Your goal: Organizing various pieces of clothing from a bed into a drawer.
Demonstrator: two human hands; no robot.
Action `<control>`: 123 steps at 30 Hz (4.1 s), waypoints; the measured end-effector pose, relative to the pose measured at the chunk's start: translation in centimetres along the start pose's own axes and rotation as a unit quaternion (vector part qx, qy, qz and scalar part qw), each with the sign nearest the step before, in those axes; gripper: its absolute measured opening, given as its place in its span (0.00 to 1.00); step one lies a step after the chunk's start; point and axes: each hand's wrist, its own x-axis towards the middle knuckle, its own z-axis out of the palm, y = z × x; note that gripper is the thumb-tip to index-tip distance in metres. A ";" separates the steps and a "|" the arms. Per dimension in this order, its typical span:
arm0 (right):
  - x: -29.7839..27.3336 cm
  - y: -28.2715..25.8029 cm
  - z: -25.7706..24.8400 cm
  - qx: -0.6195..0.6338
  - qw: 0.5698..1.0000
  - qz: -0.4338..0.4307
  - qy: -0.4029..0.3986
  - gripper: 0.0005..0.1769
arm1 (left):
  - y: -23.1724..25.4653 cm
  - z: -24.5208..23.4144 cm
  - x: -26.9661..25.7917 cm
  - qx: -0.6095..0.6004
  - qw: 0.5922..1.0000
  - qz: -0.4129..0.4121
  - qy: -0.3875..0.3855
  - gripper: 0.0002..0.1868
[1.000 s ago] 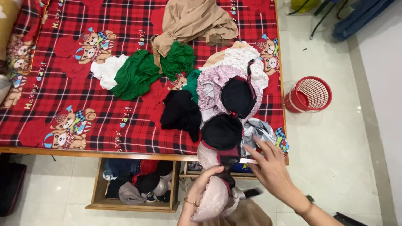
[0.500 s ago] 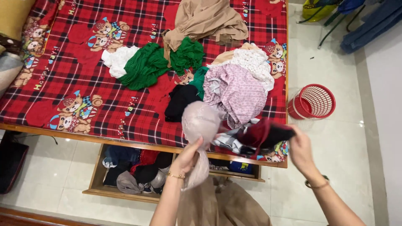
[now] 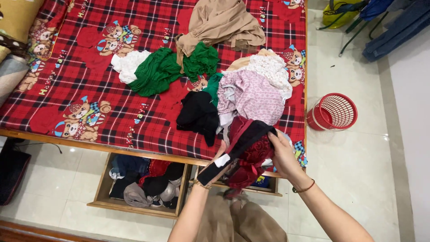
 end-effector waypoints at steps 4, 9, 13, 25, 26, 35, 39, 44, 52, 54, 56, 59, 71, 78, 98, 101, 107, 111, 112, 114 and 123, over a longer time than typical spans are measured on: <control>-0.5 -1.1 0.5 -0.239 0.967 -0.088 -0.010 0.28 | -0.1 11.0 -1.8 0.181 0.976 -0.038 0.115 0.37; -1.4 -4.2 2.4 -0.517 0.786 -0.337 -0.034 0.24 | -0.7 14.0 -1.1 0.304 0.947 -0.023 0.097 0.43; 2.7 1.1 -2.9 -0.388 0.910 -0.137 0.046 0.14 | -4.5 6.1 -1.1 0.112 0.990 -0.072 0.047 0.45; 5.7 10.0 -13.0 -0.184 0.944 0.214 0.169 0.27 | -6.2 16.4 -4.5 0.332 0.922 0.059 0.192 0.51; 5.6 11.3 -14.3 -0.191 0.944 0.217 0.158 0.27 | -6.2 15.2 -5.3 0.327 0.921 0.070 0.200 0.51; -5.9 5.0 2.7 -0.456 0.816 -0.050 -0.353 0.63 | -7.8 11.6 -13.3 0.402 0.877 0.101 0.245 0.43; -6.9 8.4 6.1 -0.611 0.601 -0.217 -0.467 0.66 | -9.2 8.7 -17.6 0.337 0.906 0.045 0.252 0.37; -7.7 15.5 7.8 -0.486 0.690 -0.294 -0.448 0.60 | -9.1 9.1 -22.0 0.275 0.929 0.079 0.234 0.36; -8.4 20.6 15.8 -0.515 0.728 -0.154 -0.427 0.44 | -8.3 4.2 -32.7 0.387 0.905 0.029 0.173 0.42; -8.7 21.9 17.6 -0.545 0.715 -0.145 -0.413 0.44 | -8.7 1.4 -35.3 0.408 0.874 0.016 0.264 0.46; -8.8 23.5 19.2 -0.573 0.702 -0.139 -0.398 0.43 | -8.7 -0.2 -37.2 0.429 0.832 0.004 0.352 0.50; -8.1 26.6 21.4 -0.569 0.716 -0.141 -0.379 0.44 | -8.1 -2.7 -39.6 0.362 0.865 0.038 0.346 0.46; 0.2 38.5 22.5 -0.713 0.568 -0.156 -0.379 0.49 | -9.6 -19.2 -39.5 0.283 0.718 0.282 0.569 0.17; 6.9 47.6 22.0 -0.623 0.690 -0.049 -0.365 0.46 | -4.2 -18.7 -36.4 0.465 0.574 0.258 0.623 0.35; 17.8 67.5 14.6 -0.708 0.541 -0.260 -0.372 0.49 | 1.1 -47.1 -37.2 0.445 0.671 0.107 0.584 0.39; 19.0 70.0 12.3 -0.742 0.462 -0.290 -0.390 0.48 | 2.7 -47.3 -36.5 0.491 0.642 0.069 0.584 0.39; 16.7 69.2 11.8 -0.786 0.350 -0.319 -0.397 0.48 | -0.1 -44.4 -32.1 0.571 0.380 0.067 0.724 0.44; 14.4 69.7 11.0 -0.705 0.596 -0.228 -0.310 0.46 | -6.0 -45.8 -29.3 0.426 0.433 0.236 0.758 0.54; 14.3 70.5 10.0 -0.715 0.642 -0.145 -0.235 0.43 | -7.3 -46.0 -28.7 0.395 0.488 0.240 0.741 0.56; 15.9 71.9 10.9 -0.656 0.719 -0.013 -0.230 0.47 | -7.7 -47.3 -28.8 0.411 0.485 0.232 0.736 0.55; 25.7 79.6 8.5 -0.683 0.678 0.166 -0.218 0.45 | -3.2 -47.7 -29.8 0.501 0.487 0.056 0.713 0.56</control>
